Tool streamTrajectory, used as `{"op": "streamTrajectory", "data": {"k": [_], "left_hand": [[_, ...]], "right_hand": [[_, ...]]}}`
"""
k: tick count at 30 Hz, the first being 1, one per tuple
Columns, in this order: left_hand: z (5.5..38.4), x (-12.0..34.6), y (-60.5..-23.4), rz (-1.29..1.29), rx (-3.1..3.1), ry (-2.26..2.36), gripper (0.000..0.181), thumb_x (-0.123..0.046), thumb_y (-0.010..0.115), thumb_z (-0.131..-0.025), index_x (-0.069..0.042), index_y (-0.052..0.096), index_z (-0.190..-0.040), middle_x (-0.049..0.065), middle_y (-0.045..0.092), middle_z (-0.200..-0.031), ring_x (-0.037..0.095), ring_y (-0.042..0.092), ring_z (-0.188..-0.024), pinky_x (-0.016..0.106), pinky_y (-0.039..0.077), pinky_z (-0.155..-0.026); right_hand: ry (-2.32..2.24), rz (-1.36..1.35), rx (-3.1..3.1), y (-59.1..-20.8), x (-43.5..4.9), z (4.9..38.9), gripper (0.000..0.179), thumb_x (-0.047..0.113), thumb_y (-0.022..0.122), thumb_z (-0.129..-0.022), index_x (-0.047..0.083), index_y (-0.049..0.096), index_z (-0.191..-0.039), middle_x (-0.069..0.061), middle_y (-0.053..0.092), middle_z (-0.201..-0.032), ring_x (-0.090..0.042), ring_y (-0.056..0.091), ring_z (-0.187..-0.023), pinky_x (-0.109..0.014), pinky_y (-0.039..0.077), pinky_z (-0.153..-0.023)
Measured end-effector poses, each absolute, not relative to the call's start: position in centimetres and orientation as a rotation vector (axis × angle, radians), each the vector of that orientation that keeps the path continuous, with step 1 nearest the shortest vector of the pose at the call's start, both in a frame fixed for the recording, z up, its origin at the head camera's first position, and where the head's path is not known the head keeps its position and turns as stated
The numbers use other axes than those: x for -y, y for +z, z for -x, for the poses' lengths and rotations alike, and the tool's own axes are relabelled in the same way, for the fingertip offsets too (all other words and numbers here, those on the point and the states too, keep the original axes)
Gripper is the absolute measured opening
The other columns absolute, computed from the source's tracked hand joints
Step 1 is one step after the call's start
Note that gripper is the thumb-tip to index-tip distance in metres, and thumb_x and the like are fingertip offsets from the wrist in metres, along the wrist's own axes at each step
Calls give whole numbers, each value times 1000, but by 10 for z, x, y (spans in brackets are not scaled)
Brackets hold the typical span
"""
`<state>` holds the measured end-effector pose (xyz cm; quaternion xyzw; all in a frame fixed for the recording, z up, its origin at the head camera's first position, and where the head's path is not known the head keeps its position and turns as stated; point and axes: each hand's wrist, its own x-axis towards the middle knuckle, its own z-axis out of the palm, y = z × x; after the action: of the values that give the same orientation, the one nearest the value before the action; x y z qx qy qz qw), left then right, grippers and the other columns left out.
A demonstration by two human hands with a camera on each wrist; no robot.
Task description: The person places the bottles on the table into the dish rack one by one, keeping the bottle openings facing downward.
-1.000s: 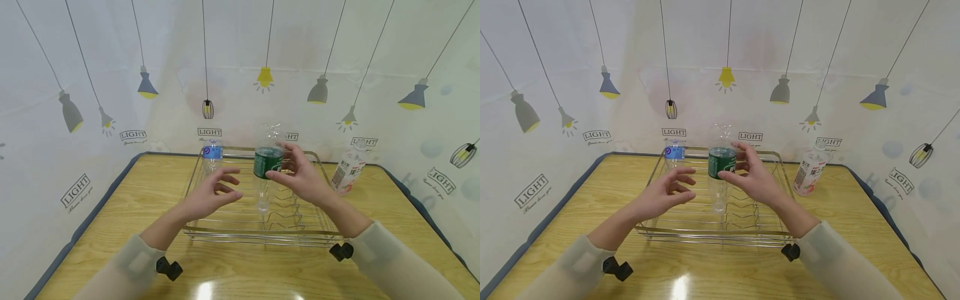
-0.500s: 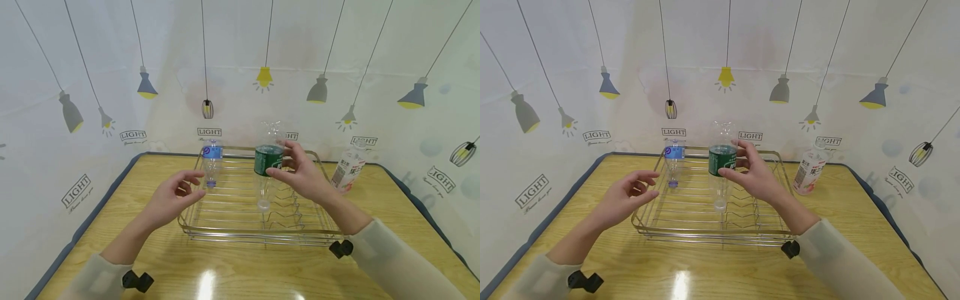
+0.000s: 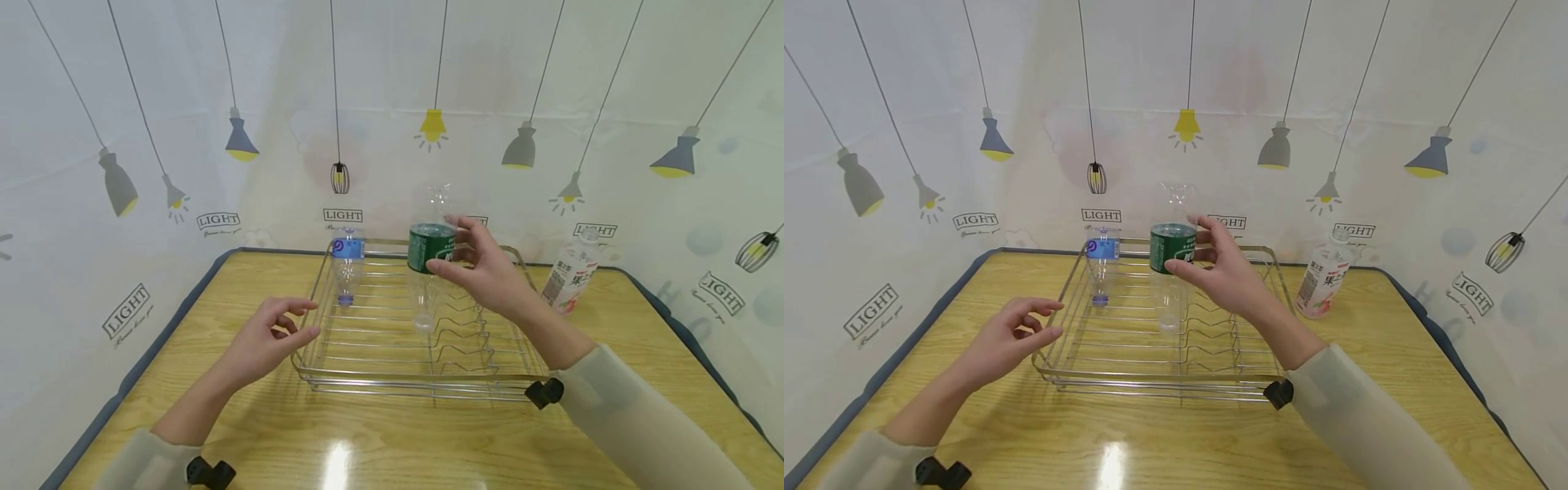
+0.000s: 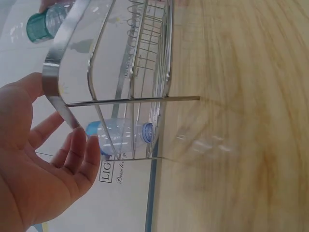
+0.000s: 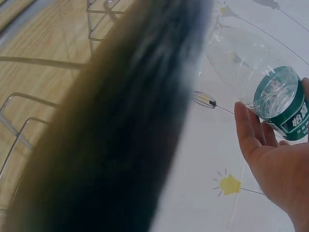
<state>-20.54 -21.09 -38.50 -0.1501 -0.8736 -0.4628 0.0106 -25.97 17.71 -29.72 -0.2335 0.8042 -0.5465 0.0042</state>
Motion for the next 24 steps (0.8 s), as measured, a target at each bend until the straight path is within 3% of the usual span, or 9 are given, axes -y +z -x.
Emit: {"op": "streamTrajectory", "data": {"k": [5, 10, 12, 19, 24], "left_hand": [[208, 210, -393, 461, 2755, -1494, 45, -36, 72, -108, -15, 65, -147, 20, 55, -141, 29, 63, -109, 38, 56, -79], [210, 206, -399, 481, 2773, -1509, 41, -38, 69, -110, -18, 67, -145, 16, 58, -137, 26, 58, -102, 34, 53, -74], [211, 204, -400, 486, 2773, -1500, 40, -38, 68, -110, -18, 68, -144, 15, 59, -133, 25, 56, -99, 33, 51, -73], [211, 201, -402, 475, 2786, -1531, 41, -35, 73, -106, -18, 66, -142, 15, 58, -131, 27, 53, -100, 35, 51, -74], [211, 198, -402, 466, 2770, -1597, 42, -30, 76, -103, -16, 64, -141, 20, 56, -132, 26, 54, -100, 35, 50, -74]], "right_hand": [[-1747, 699, -2480, -292, -170, 266, 85, 22, 77, -105, 20, 25, -172, -14, 52, -148, -29, 61, -126, -33, 60, -97], [-1775, 666, -2464, -288, -162, 273, 85, 24, 77, -104, 20, 25, -171, -12, 50, -150, -28, 60, -126, -36, 60, -100], [-1783, 668, -2461, -287, -158, 275, 85, 25, 78, -104, 21, 26, -171, -12, 50, -150, -28, 61, -127, -42, 60, -104], [-1798, 701, -2471, -274, -144, 280, 84, 26, 78, -103, 22, 27, -170, -13, 51, -152, -30, 63, -127, -40, 61, -101], [-1831, 676, -2466, -268, -134, 287, 84, 28, 79, -103, 22, 28, -170, -12, 51, -153, -30, 62, -128, -46, 59, -105]]}}
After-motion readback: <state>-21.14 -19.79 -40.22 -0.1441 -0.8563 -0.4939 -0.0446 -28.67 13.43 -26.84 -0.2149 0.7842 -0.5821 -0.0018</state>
